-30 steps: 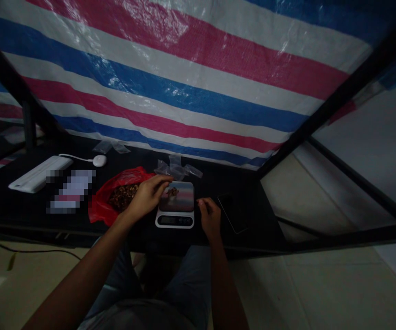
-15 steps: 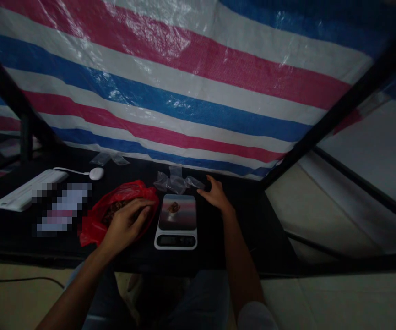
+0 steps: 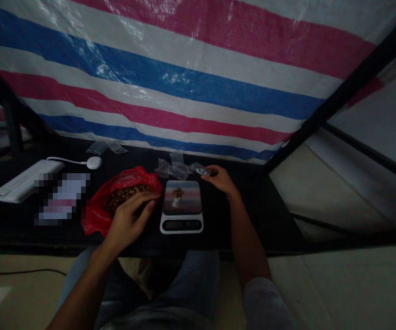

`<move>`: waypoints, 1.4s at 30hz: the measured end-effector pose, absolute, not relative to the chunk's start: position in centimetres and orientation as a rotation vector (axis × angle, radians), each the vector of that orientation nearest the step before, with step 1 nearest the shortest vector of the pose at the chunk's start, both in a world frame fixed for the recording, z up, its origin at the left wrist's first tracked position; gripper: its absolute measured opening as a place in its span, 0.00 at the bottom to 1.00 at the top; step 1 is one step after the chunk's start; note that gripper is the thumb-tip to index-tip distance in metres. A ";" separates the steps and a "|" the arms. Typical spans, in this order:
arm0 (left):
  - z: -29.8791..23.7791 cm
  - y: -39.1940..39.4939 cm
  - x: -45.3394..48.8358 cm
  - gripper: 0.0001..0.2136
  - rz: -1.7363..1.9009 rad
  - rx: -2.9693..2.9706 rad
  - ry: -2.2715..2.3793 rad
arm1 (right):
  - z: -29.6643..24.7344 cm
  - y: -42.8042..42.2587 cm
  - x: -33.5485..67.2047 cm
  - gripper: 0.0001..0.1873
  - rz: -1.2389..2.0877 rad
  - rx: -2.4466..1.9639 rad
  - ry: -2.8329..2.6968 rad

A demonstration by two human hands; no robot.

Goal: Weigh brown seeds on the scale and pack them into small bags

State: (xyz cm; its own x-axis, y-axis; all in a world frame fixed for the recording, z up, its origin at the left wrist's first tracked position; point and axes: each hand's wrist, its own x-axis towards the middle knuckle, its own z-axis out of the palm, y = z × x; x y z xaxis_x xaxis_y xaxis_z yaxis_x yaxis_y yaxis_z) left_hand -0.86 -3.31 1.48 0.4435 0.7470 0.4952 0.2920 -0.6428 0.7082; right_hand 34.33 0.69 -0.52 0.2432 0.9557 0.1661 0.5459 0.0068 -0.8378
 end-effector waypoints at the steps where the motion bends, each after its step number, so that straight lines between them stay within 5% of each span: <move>1: 1.5 -3.6 -1.0 0.11 1.112 2.201 0.877 | -0.4 0.7 34.3 0.24 0.597 -1.624 -1.372; 9: -2.3 -3.2 -2.6 0.11 0.938 2.554 1.026 | 1.3 1.0 32.2 0.29 0.519 -1.321 -1.153; 15: 0.1 -1.9 -1.6 0.11 1.316 2.535 1.010 | 2.6 -0.1 28.5 0.25 0.504 -1.069 -1.308; 18: 3.8 -1.8 -0.7 0.20 1.377 2.561 0.878 | 3.3 -1.3 26.3 0.25 0.419 -0.966 -1.456; 23: 6.8 -0.9 0.8 0.42 0.971 2.590 0.813 | 3.9 -3.1 23.3 0.31 0.509 -0.867 -1.641; 28: 5.5 -0.6 0.8 0.24 0.762 2.412 0.843 | 4.3 -3.4 23.4 0.38 0.645 -0.870 -1.701; 42: 1.4 -1.8 -0.2 0.18 0.762 2.291 1.091 | 3.3 -2.4 26.4 0.21 0.778 -1.253 -2.079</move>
State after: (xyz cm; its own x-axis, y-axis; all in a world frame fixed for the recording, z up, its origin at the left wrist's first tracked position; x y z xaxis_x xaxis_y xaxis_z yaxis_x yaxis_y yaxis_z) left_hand -0.25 -1.84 1.42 0.5256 0.8057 0.2730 0.5339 -0.5622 0.6316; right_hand 26.37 -2.41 3.32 -0.3871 0.9041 0.1811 0.5630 0.3873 -0.7301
